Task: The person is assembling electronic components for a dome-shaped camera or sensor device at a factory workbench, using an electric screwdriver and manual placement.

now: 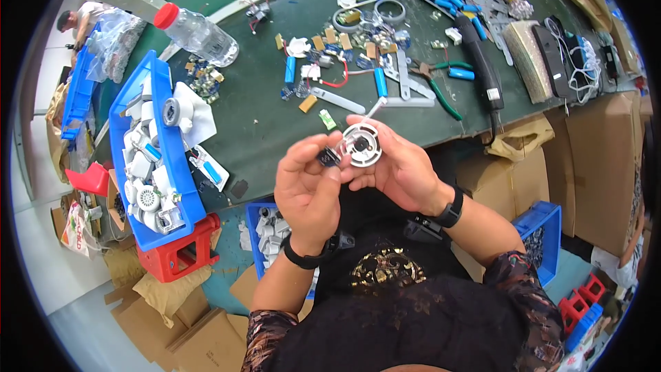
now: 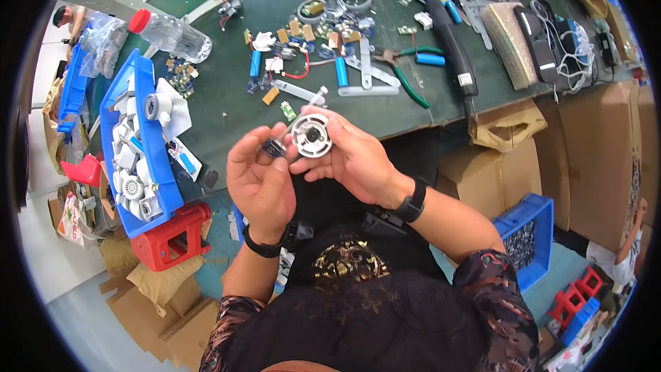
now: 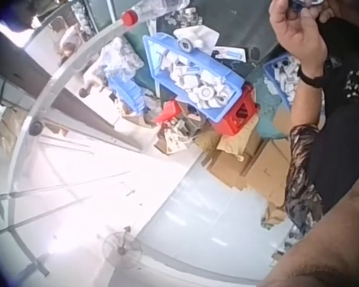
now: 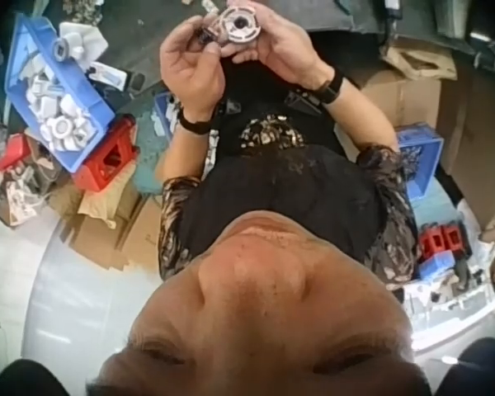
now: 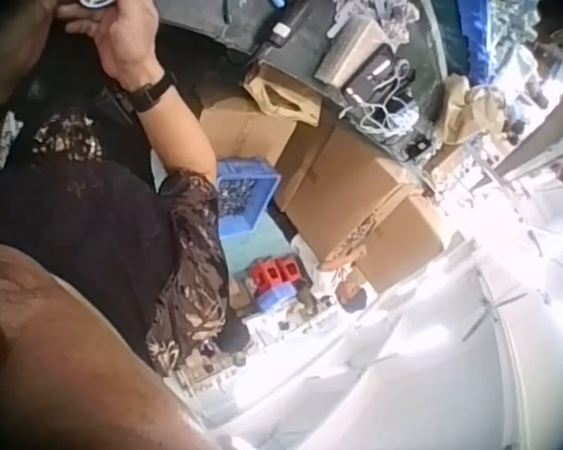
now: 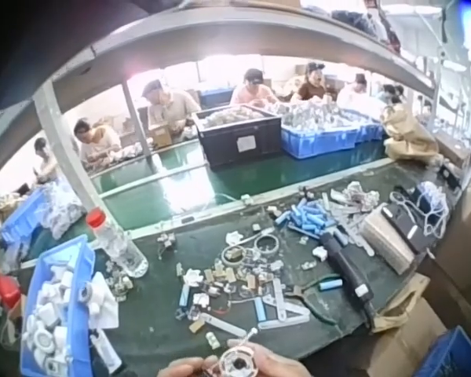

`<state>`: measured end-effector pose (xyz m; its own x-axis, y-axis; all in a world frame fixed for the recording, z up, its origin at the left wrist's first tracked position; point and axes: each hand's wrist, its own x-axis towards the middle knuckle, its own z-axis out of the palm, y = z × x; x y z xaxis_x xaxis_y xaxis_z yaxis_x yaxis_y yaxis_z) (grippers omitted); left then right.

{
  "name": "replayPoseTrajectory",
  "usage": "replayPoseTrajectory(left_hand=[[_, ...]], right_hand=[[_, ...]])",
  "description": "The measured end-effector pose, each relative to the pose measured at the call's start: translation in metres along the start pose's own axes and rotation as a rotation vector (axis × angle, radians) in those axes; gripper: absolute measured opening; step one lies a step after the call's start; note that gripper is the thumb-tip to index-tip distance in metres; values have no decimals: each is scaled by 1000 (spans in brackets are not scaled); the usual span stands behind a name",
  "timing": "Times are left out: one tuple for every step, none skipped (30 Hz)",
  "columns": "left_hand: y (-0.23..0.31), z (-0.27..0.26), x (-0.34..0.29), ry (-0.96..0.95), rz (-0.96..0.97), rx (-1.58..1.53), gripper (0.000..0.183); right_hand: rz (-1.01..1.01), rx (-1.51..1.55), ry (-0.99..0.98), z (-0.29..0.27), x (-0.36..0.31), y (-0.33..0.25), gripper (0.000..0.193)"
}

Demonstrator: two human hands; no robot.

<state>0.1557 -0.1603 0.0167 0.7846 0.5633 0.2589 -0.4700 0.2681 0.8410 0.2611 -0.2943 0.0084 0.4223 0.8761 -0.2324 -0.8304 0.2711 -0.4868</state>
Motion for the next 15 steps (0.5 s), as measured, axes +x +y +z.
replayPoseTrajectory(left_hand=[[-2, -4, -2, 12, 21, 10, 46], [-5, -2, -4, 7, 45, 49, 47], [-8, -2, -3, -63, 90, 120, 49], [-8, 0, -6, -62, 62, 100, 50], [-8, 0, -10, -61, 35, 79, 50], [-8, -1, -13, -71, 17, 79, 50], [-8, -1, -16, -85, -5, 74, 50], [-7, -1, -18, -81, -25, 47, 49], [-6, -2, -20, -80, -7, 50, 49], [-6, -4, -22, -89, -9, 63, 48], [-7, -6, -23, -99, -13, 74, 47], [-4, -6, -22, -112, -17, 111, 48], [-2, -6, -21, -120, -7, 101, 48], [0, -4, -20, -69, -77, 153, 49], [2, -3, -20, -17, -148, 207, 51]], right_hand=[[9, -1, -8, 1, 4, 2, 55], [4, 6, 25, 3, 2, 2, 54], [4, -15, 49, 2, -1, 0, 54], [-9, -40, 63, 2, -5, 0, 55], [-24, -67, 77, 3, -6, 0, 55], [-34, -115, 78, 4, -7, 0, 56], [-50, -164, 85, 3, -7, 0, 56], [-50, -210, 87, 2, -6, 0, 56], [-52, -220, 72, 4, -5, 2, 56], [-74, -289, 88, 4, -3, 4, 57], [-99, -358, 108, 3, -2, 7, 59], [-133, -413, 115, 4, -1, 8, 60], [-140, -427, 107, 8, 0, 6, 62], [-206, -511, 66, 9, 0, 5, 64], [-270, -592, 24, 13, 2, 5, 65]])
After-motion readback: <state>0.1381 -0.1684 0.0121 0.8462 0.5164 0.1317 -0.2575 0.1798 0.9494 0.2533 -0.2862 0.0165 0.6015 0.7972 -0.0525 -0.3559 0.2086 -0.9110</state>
